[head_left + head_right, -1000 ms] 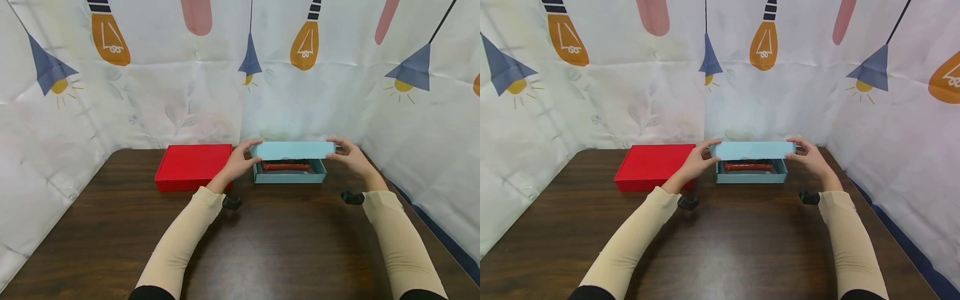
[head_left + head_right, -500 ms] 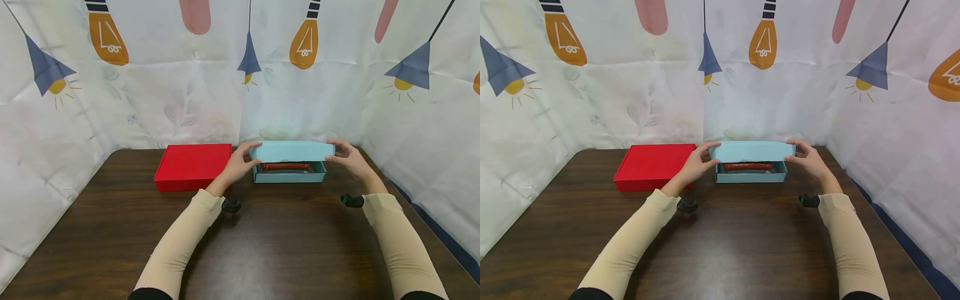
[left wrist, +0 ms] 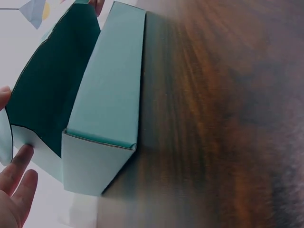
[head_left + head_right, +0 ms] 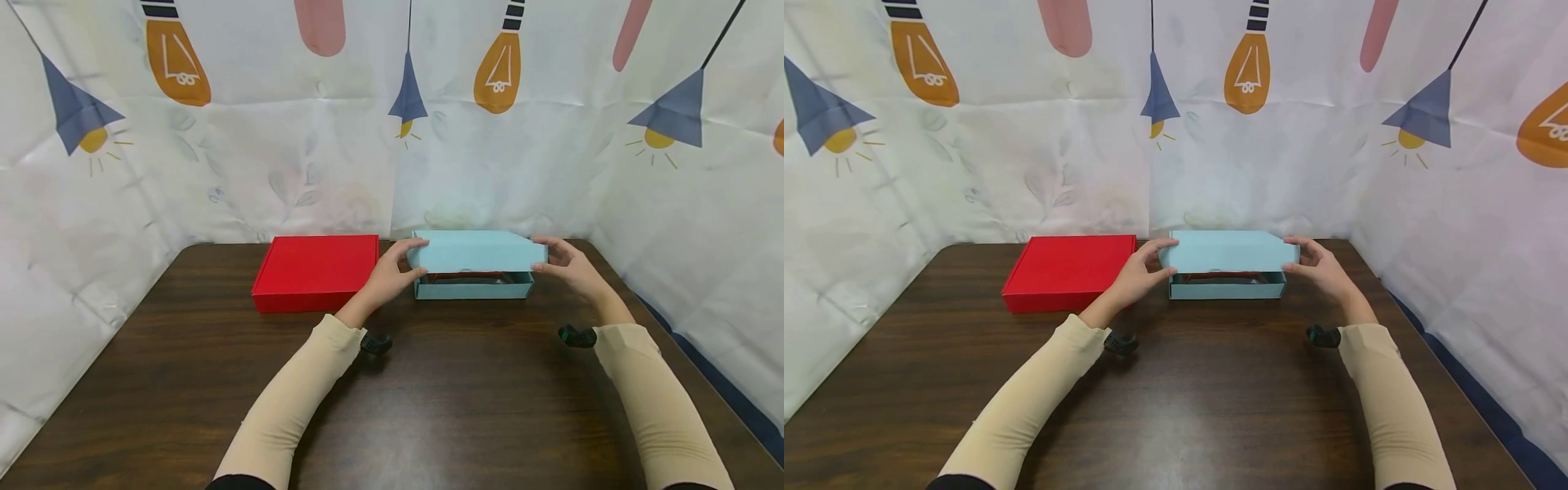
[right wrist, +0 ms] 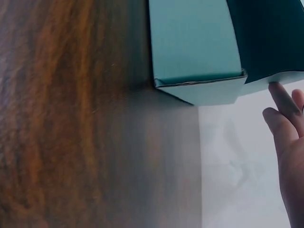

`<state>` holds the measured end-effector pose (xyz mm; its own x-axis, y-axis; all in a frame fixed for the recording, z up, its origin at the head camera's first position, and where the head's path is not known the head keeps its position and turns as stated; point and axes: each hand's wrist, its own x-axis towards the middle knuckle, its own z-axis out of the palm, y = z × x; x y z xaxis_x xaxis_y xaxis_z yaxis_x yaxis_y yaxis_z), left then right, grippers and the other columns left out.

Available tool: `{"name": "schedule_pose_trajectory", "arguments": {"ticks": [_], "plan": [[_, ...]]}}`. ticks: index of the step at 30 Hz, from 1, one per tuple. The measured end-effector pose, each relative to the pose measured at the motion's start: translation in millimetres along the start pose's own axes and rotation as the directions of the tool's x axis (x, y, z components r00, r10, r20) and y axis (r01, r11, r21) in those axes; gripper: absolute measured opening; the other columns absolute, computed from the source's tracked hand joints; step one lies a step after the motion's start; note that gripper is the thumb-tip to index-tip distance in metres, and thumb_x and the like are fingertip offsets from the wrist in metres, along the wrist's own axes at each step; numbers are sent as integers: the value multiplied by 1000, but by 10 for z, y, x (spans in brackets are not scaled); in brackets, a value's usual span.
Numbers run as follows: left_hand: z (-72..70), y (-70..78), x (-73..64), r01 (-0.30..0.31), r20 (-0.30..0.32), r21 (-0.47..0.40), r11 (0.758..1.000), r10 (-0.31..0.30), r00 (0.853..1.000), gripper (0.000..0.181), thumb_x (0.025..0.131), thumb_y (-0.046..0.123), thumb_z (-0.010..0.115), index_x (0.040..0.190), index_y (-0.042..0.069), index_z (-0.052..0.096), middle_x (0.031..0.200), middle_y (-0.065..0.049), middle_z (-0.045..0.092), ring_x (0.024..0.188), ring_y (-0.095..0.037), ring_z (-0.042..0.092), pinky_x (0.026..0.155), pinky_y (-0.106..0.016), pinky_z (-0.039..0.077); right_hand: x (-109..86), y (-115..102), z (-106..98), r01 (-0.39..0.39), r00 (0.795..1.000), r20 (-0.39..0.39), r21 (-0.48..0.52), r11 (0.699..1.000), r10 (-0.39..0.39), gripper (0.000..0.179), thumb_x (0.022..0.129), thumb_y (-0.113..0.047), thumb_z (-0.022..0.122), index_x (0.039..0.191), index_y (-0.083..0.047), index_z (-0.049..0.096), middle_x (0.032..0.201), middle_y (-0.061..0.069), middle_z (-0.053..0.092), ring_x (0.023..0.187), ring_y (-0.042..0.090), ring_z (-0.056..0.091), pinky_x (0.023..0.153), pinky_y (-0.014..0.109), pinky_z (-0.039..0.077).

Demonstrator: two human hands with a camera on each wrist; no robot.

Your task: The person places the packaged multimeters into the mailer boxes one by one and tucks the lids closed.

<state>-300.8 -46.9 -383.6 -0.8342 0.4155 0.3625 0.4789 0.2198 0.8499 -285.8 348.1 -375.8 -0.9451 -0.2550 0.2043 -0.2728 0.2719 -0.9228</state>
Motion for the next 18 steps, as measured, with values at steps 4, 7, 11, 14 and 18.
{"name": "schedule_pose_trajectory", "arguments": {"ticks": [4,7,11,14,18], "plan": [[11,-18,-38,11,2,8,1000,-11,1000,56,95,5,73,147,10,55,156,-11,41,126,-35,54,100,-45,53,-29,39,8,-19,1000,15,-1,1000,19,52,101,-7,66,150,-16,50,135,-10,53,115,2,60,90,22,52],[25,-34,-55,11,0,12,1000,-11,1000,57,94,5,74,147,11,55,158,-10,41,128,-34,52,100,-44,53,-45,51,17,-31,999,15,7,999,31,53,101,-8,67,150,-16,50,134,-12,55,116,2,60,91,24,52],[38,-63,-80,2,7,33,999,-3,1000,54,94,4,73,145,8,56,158,-11,42,134,-32,49,104,-44,50,-59,59,37,-28,999,19,1,1000,28,54,99,-5,67,149,-12,49,132,-13,57,115,2,60,89,22,52],[42,-91,-105,2,17,61,998,-3,1000,51,95,3,72,144,7,58,158,-11,43,138,-29,45,107,-44,47,-70,70,61,-30,999,25,-14,999,30,55,98,-4,69,149,-8,48,131,-13,56,114,2,60,89,19,52],[49,-112,-128,-3,22,71,997,1,1000,51,95,3,71,144,7,58,158,-11,43,139,-29,44,109,-45,45,-82,88,87,-61,998,7,-28,998,61,58,98,-8,71,150,-8,48,137,-6,53,115,3,59,90,18,51]]}}
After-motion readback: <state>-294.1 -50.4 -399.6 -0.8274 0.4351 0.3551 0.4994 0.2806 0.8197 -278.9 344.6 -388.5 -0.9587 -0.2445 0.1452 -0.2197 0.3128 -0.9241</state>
